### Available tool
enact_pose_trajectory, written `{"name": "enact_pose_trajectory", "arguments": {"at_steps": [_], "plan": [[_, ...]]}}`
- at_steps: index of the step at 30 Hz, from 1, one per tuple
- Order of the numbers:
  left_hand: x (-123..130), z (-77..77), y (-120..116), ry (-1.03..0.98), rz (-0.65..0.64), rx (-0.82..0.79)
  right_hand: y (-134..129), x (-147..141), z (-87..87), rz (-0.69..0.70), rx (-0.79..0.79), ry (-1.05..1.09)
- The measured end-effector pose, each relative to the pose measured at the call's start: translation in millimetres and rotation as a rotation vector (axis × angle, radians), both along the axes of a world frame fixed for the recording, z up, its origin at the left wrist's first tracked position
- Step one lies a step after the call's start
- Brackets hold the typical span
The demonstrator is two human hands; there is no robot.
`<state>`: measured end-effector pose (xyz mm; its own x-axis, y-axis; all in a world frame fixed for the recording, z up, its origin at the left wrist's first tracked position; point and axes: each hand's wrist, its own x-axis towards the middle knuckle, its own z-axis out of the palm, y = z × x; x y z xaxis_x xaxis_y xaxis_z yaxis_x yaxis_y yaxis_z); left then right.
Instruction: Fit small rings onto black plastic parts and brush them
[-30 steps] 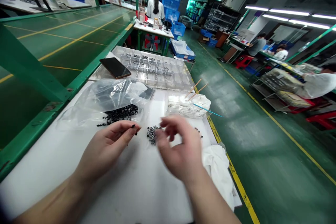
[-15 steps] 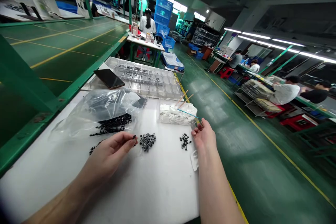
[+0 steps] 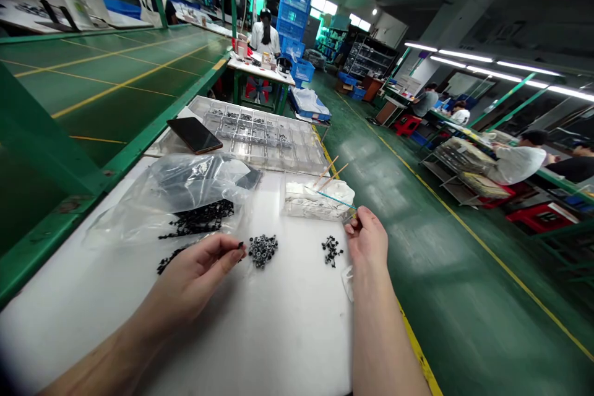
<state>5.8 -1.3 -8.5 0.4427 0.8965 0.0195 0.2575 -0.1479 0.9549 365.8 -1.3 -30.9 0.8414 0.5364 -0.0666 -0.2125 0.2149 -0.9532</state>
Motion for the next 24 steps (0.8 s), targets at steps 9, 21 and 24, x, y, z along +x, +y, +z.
{"name": "enact_pose_trajectory", "arguments": {"at_steps": [9, 21, 24], "plan": [[0.8, 1.8, 0.6, 0.008, -0.026, -0.003, -2.3, -16.3, 1.7, -0.049, 0.054, -0.269], [1.2, 1.3, -0.7, 0.015, -0.054, 0.006, -2.4, -18.4, 6.2, -0.015, 0.123, -0.271], [1.1, 1.5, -0.8, 0.013, -0.064, 0.014, -5.0, -15.4, 4.8, -0.061, 0.134, -0.307]]}}
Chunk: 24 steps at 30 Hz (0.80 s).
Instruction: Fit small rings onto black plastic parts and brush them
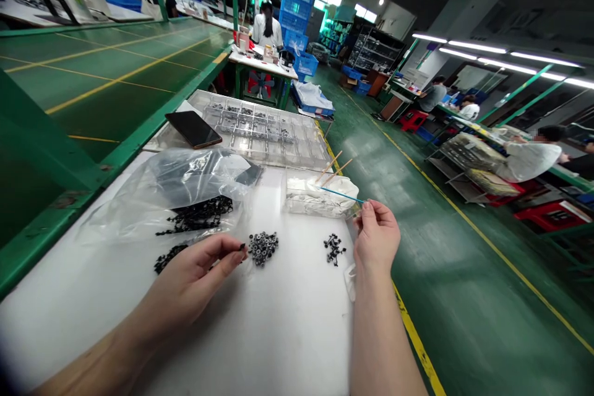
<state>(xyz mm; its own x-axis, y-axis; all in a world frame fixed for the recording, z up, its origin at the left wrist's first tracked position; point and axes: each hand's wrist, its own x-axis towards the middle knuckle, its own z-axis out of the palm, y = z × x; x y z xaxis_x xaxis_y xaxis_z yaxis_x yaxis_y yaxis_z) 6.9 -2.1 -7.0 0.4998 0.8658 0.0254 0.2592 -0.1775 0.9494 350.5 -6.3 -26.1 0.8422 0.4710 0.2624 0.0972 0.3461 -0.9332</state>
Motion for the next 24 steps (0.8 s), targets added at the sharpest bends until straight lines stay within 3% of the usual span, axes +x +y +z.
{"name": "enact_pose_trajectory", "arguments": {"at_steps": [14, 24], "plan": [[0.2, -1.3, -1.3, 0.026, -0.008, 0.000, -9.7, 24.0, -1.4, -0.215, -0.014, -0.003], [0.0, -3.8, -1.2, 0.034, -0.009, 0.003, -5.2, 16.6, -1.9, -0.226, -0.015, -0.060]]}}
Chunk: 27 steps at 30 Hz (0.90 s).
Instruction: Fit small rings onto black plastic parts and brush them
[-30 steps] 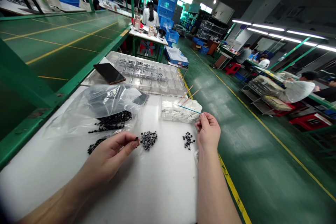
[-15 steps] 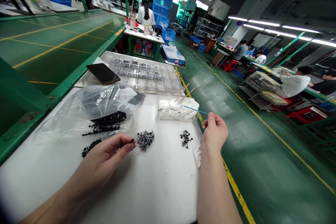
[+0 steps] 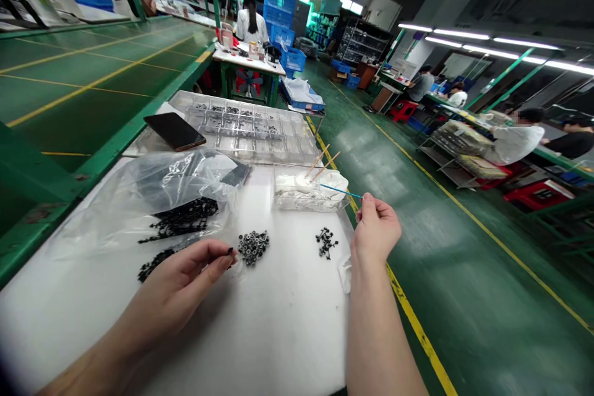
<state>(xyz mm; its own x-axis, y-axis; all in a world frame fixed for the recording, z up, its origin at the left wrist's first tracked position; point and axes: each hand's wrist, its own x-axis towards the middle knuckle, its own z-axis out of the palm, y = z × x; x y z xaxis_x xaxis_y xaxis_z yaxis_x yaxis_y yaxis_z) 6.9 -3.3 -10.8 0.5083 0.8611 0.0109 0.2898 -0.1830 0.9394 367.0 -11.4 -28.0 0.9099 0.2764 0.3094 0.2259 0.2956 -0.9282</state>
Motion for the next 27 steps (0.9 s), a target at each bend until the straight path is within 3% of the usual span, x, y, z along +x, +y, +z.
{"name": "enact_pose_trajectory", "arguments": {"at_steps": [6, 13, 18, 21, 27], "plan": [[-0.1, 0.6, -0.6, -0.001, -0.012, -0.015, -5.5, 4.5, 4.9, -0.044, 0.052, 0.035], [-0.1, 2.1, -1.1, 0.007, -0.016, -0.008, 3.4, -4.2, 2.0, 0.011, 0.031, 0.078], [-0.3, 0.9, -0.6, -0.010, -0.022, -0.004, -6.4, 3.0, 7.5, -0.008, 0.084, 0.152], [-0.1, 2.6, 0.1, -0.009, -0.020, 0.011, -11.5, -2.2, 15.7, 0.075, 0.130, 0.199], [-0.8, 7.8, 0.5, -0.047, 0.012, 0.021, -12.8, -37.7, 28.4, 0.421, 0.168, 0.319]]}}
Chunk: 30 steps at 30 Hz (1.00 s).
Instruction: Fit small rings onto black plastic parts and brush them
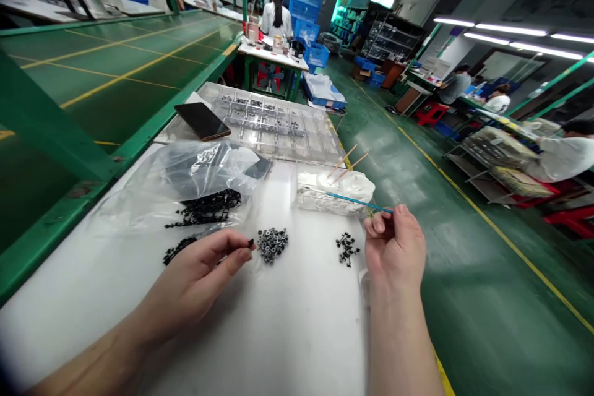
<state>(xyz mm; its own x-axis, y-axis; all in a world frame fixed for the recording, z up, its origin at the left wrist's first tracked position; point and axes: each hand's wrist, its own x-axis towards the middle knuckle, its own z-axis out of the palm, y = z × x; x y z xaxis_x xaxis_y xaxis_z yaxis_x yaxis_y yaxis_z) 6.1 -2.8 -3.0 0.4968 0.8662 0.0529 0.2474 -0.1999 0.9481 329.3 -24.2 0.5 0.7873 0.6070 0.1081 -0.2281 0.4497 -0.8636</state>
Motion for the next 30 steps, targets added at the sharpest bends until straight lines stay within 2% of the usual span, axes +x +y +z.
{"name": "enact_pose_trajectory", "arguments": {"at_steps": [4, 11, 30], "plan": [[-0.1, 3.4, -1.2, -0.057, 0.020, 0.018, -2.6, -17.7, -0.6, 0.163, 0.033, 0.044], [1.4, 7.4, -4.7, -0.119, 0.053, 0.029, -9.1, -29.9, -3.7, 0.274, 0.006, -0.018], [1.3, 8.9, -5.6, -0.137, 0.081, 0.051, -10.9, -41.9, 2.6, 0.301, -0.057, -0.086]]}}
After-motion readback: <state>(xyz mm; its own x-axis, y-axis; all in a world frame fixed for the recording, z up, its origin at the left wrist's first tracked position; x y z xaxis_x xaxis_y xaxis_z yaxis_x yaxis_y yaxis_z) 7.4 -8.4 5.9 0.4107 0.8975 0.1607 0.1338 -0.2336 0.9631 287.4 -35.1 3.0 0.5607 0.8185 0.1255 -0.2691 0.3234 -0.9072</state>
